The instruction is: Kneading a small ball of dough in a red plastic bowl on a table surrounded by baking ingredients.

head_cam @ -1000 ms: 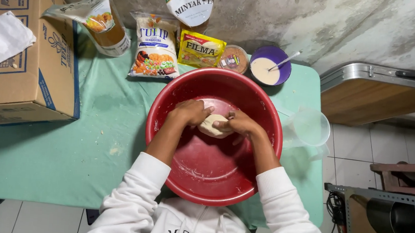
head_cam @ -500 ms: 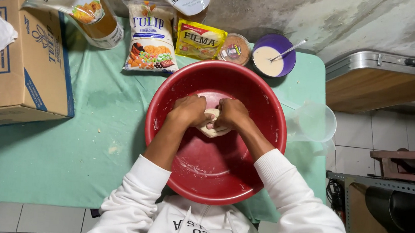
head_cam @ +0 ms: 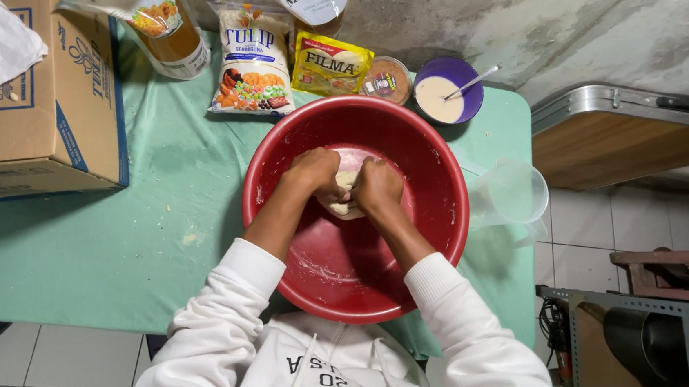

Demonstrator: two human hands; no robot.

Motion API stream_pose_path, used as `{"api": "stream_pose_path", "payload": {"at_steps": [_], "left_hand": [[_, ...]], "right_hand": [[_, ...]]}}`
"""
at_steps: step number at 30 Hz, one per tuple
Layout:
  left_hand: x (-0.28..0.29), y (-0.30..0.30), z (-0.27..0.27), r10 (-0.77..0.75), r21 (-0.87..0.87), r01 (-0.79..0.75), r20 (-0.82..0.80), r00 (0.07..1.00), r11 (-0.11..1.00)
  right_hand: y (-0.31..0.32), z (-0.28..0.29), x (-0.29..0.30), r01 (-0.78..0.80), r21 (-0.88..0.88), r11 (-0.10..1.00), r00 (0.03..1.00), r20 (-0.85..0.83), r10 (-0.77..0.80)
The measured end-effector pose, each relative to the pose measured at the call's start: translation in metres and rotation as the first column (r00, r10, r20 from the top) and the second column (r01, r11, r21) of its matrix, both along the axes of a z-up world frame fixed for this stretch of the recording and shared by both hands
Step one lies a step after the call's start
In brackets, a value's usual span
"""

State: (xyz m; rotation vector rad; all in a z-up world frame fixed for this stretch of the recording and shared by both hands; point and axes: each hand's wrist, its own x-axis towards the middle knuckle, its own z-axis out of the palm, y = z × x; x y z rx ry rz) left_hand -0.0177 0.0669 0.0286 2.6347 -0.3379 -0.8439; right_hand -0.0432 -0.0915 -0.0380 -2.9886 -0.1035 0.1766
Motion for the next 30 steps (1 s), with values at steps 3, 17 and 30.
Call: {"api": "stream_pose_path", "payload": {"at_steps": [3,17,30], "left_hand": [[-0.01,0.006,0.028,0.049,-0.056,-0.049,-0.01,0.999,0.997],[0.006,0.001,-0.034,-0.06,-0.078,0.061,0.023,0.998,0.995],[0.006,-0.006,-0.045,-0.109,-0.075,0.115,0.08,0.991,0.991]], "right_hand": [[-0.004,0.037,-0.009,0.052,0.07,0.996,0.978,-0.207,-0.037],[0.009,0.132,-0.058,0.445,0.344,0.827,0.811,-0.547,-0.208],[0.001,0.094,-0.041,0.442,0.348,0.827,0.818,-0.535,-0.212]]}}
